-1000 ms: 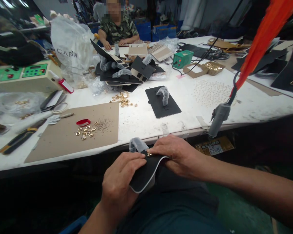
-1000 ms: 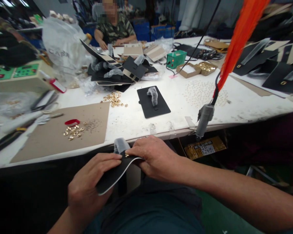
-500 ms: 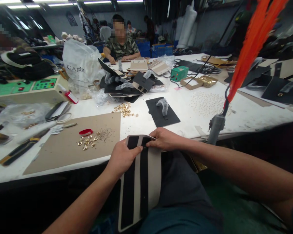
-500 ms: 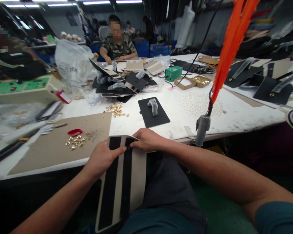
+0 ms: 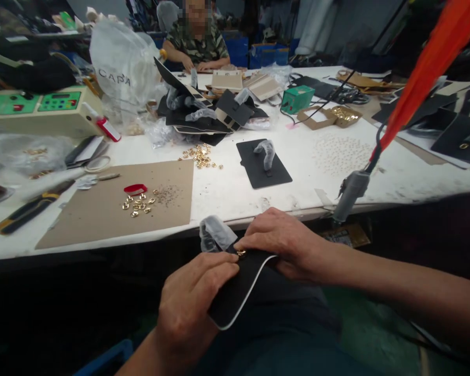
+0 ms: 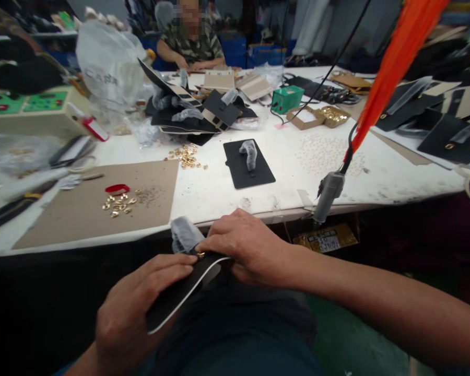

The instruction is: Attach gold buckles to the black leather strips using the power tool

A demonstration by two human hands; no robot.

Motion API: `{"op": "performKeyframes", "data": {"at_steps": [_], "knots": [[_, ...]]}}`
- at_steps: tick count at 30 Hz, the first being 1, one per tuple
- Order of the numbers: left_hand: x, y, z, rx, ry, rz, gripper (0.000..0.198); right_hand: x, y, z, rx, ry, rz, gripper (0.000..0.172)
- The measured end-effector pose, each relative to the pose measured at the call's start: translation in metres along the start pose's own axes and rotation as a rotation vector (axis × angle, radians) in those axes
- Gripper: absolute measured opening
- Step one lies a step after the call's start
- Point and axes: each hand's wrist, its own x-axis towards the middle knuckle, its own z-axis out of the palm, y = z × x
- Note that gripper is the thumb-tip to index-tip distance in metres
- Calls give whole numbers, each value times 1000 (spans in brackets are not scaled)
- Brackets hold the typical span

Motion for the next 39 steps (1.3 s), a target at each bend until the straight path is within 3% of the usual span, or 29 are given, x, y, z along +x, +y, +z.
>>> {"op": "performKeyframes", "data": {"at_steps": [5,14,21,26,30,39], "knots": [[-12,10,8,35,-30,-11,30,-24,-11,5,-70,-8,-30,33],[-17,18,13,203,-33,64,23,-40,-17,6,-91,28,-102,40],[-11,14,12,10,-78,104,25,-42,-15,12,-49,59,-63,42],[-18,9,15,13,-44,34,33,-41,-13,15,-26,72,-7,39],[-19,5,17,38,-27,-25,33,-40,-11,19,-29,66,24,48],[-19,-2,17,-30,-39,-42,38,-35,-11,26,-78,92,53,55]]}}
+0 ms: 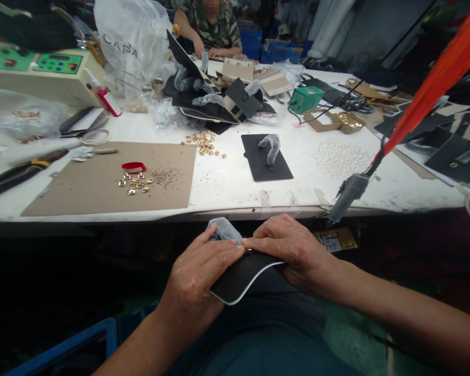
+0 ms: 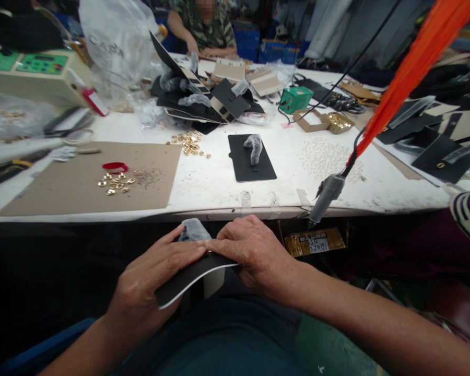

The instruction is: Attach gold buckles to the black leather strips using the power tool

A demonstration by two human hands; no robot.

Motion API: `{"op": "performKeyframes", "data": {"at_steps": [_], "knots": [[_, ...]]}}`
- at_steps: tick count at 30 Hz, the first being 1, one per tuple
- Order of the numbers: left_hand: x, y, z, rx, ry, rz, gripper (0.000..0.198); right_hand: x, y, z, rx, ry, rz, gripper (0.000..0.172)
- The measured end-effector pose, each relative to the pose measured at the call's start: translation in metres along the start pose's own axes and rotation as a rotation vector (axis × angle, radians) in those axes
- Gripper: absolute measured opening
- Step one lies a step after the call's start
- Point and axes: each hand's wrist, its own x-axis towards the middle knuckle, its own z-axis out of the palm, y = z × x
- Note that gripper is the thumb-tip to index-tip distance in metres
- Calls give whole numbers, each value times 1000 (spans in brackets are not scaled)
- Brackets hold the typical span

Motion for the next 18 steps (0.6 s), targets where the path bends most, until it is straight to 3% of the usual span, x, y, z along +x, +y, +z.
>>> {"op": "performKeyframes", "data": {"at_steps": [9,18], "knots": [[3,6,0,-29,-11,-25,43,-3,-6,-1,60,-33,84,58],[2,4,1,-31,6,-53,41,0,-4,-3,69,66,-10,41]]}}
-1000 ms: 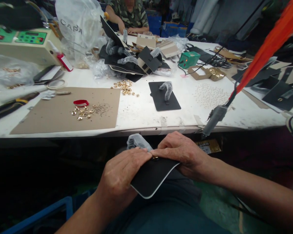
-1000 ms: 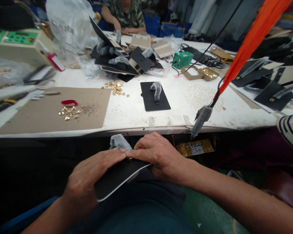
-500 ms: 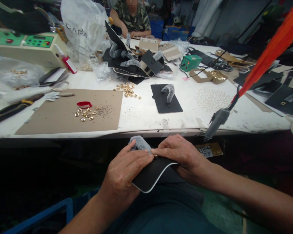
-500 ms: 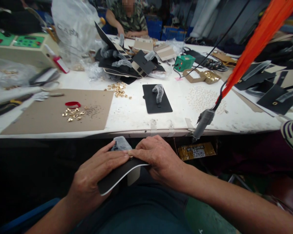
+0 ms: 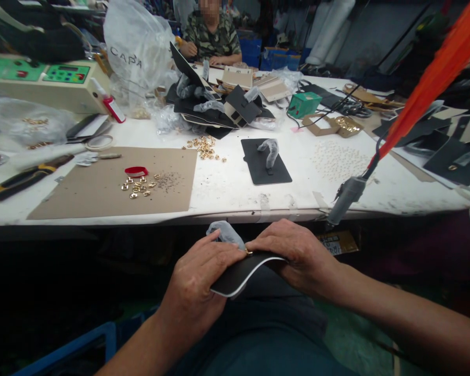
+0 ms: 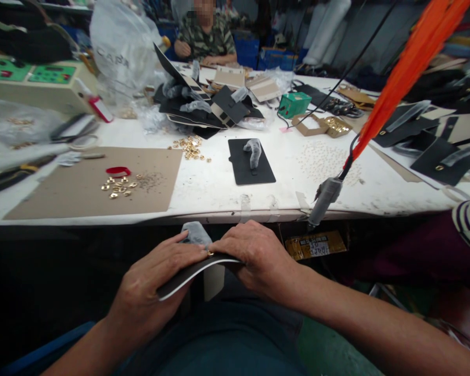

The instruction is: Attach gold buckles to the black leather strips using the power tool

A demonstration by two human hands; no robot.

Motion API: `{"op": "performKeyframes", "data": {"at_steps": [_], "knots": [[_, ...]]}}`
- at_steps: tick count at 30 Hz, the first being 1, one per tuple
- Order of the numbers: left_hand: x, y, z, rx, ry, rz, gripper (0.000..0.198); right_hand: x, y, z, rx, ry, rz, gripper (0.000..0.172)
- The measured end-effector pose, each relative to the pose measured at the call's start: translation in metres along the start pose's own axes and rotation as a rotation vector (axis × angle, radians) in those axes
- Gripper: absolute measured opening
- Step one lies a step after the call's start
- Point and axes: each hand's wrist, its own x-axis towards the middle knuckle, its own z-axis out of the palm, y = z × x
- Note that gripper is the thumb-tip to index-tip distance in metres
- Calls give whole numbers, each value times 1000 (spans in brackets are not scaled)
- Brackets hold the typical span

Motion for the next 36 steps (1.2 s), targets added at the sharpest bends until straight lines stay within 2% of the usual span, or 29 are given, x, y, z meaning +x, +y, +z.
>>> {"op": "performKeyframes", "data": {"at_steps": [7,13,21,28,36], "knots": [[-1,-2,0,-48,-45,40,41,8,3,-6,-12,-149,-1,28],[-1,0,-2,2,-49,99,31,4,4,-4,21,-58,2,31],[-5,10,-3,68,-28,167,29,6,-8,-15,154,-103,52,25],[-1,8,-2,115,-53,113,31,4,-7,-17,136,-116,52,28],[9,8,-2,31,-115,73,26,0,-3,-16,97,-135,79,30]]}}
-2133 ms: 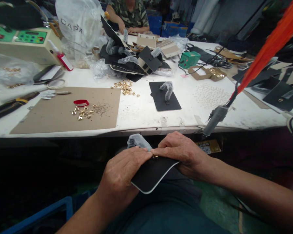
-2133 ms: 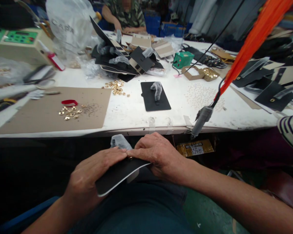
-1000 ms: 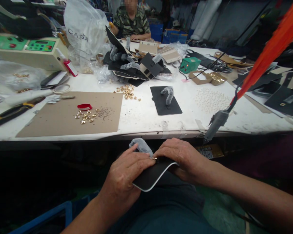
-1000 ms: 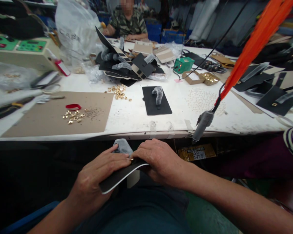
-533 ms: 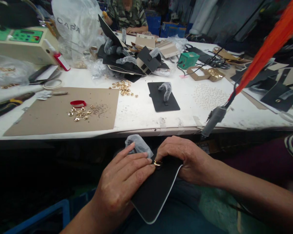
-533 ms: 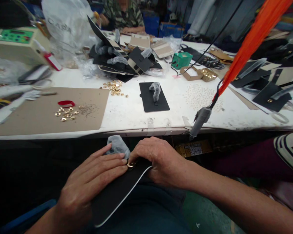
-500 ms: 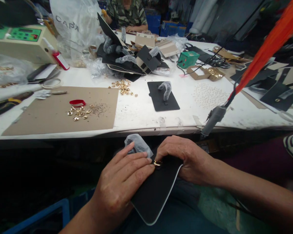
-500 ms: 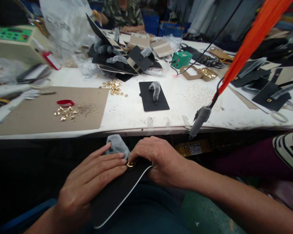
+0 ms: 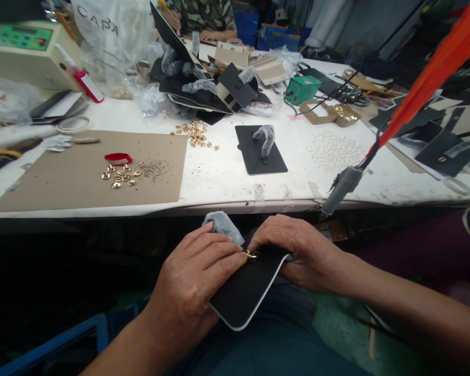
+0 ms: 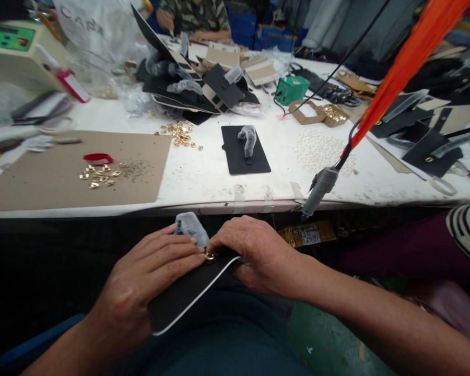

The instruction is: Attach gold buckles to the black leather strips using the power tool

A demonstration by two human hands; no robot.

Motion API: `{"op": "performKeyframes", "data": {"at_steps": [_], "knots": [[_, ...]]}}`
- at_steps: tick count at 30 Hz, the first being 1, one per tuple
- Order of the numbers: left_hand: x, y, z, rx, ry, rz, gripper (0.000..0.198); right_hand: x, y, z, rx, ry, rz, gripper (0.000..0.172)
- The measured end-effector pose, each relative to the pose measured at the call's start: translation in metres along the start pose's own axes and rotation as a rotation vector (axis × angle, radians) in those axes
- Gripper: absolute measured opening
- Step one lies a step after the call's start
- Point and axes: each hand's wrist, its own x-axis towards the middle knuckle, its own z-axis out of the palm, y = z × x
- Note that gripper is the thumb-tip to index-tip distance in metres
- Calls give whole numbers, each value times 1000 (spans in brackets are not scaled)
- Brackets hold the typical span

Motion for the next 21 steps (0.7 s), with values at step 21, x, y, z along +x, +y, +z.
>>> {"op": "performKeyframes", "data": {"at_steps": [21], "knots": [[-8,-40,7,-13,-91,-72,34,24,18,-3,122,-50,29,29]]}}
